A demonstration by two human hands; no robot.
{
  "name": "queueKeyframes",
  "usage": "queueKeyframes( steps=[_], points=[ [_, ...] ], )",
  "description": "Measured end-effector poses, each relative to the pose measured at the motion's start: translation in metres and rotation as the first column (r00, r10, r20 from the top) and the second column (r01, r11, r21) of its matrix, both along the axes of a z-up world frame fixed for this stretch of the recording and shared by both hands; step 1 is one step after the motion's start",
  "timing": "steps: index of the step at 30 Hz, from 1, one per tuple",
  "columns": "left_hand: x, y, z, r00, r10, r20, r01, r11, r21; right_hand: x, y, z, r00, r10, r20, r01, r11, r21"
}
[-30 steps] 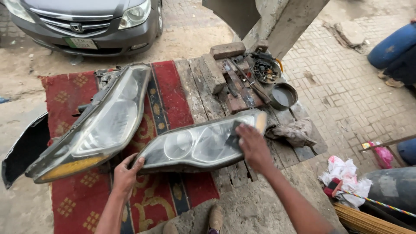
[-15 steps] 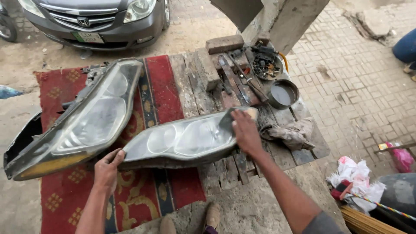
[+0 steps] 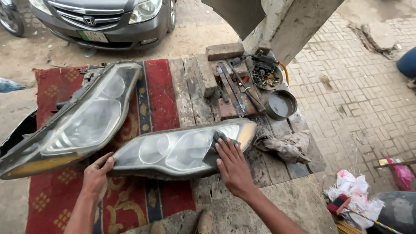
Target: Manually sanding a car headlight lens with sandpaper on a workbench to restore clarity.
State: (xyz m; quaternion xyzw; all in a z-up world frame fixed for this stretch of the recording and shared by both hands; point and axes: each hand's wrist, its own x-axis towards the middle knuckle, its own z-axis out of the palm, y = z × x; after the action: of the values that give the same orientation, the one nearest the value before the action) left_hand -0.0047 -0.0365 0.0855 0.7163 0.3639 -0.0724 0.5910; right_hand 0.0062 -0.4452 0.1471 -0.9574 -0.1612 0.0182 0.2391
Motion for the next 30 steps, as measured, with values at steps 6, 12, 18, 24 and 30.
queueKeyframes(
  steps=[6,12,18,24,30],
  points=[
    [-0.003,-0.008,0.01,1.0,0.015,0.011,-0.015,0.998,-0.055,0.061,-0.054,-0.049,0.862,-0.368,-0.348,0.445,0.878,0.173],
    [0.003,-0.015,0.022,0.999,0.039,0.003,-0.039,0.996,-0.086,0.003,-0.014,-0.032,0.996,-0.016,0.091,0.004,0.992,0.128],
    [-0.002,-0.011,0.016,0.999,0.013,0.044,-0.008,0.995,-0.1,0.097,-0.112,-0.136,0.783,-0.44,-0.439,0.589,0.752,0.297],
    [-0.018,-0.001,0.002,0.997,-0.001,0.074,0.007,0.997,-0.083,0.079,-0.089,-0.091,0.618,-0.587,-0.523,0.786,0.473,0.398],
    [-0.032,0.018,-0.076,0.961,0.221,0.164,-0.17,0.946,-0.276,0.072,-0.087,-0.066,0.59,-0.528,-0.611,0.808,0.379,0.452]
  ],
)
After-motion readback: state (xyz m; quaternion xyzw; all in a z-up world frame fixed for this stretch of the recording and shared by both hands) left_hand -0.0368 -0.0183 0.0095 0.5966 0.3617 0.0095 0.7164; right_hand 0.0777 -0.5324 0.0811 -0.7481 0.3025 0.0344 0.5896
